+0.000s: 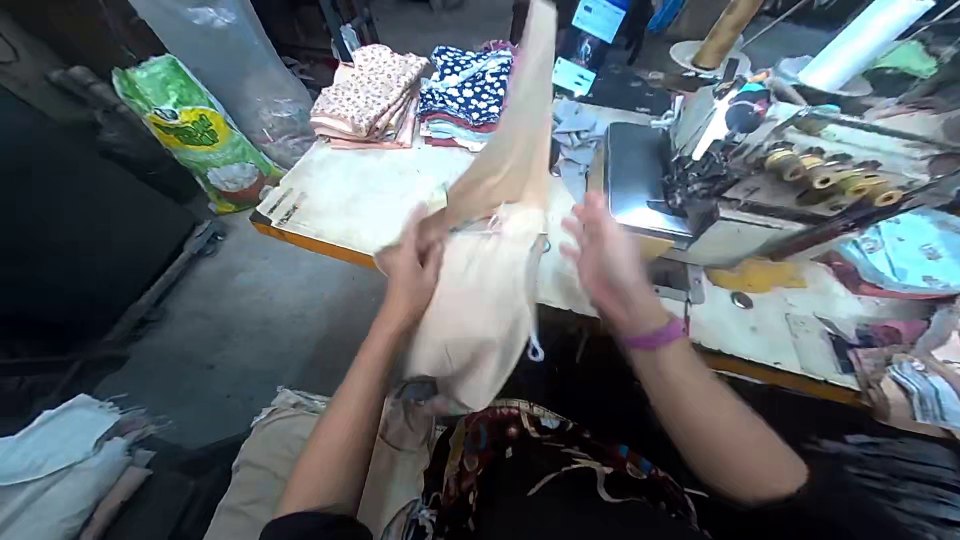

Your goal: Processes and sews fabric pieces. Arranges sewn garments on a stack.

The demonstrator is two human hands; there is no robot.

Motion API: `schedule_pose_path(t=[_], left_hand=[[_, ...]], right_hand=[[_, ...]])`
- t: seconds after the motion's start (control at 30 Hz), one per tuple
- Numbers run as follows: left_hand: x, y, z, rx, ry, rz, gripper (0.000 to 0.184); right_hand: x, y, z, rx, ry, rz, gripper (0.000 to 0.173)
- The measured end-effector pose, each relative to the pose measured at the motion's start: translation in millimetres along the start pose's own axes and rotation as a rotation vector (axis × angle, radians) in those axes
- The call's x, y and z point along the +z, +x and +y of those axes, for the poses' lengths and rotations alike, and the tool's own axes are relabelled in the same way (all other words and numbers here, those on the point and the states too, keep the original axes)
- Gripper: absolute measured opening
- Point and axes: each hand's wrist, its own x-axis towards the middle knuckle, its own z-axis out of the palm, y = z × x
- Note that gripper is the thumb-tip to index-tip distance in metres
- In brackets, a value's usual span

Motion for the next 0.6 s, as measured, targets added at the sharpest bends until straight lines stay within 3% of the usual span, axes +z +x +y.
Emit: schedule_pose_path(t=[0.07,0.2,0.27,0.37,0.47,0.6], left_hand=[[2,-1,-37,0.024,0.147,-0.17,0.052],[-16,20,-39,0.127,0.224,-0.091,0.044],[-20,34,-36,0.146,0.296,-0.131,0.045],[-21,46,-41,0.127,0.352,-0.226,0.046],[-31,46,-47,0.116,0.379,-0.213,0.047],[-48,29,-38,-0.059,0.283,-0.258,0.062]], right_hand=[[-9,4,42,-0.004,-0.255,-0.005,0.051],[-8,-2,38,-0.277,-0.57,0.007,0.034],[11,1,39,-0.42,-0.659,-0.083,0.027],[32,9,69,-0.446,-0.901,-0.27,0.029],[22,13,93,-0.613,-1.052,-0.191,0.024],[-35,-1,72,-0.471,-1.091,-0.122,0.017]])
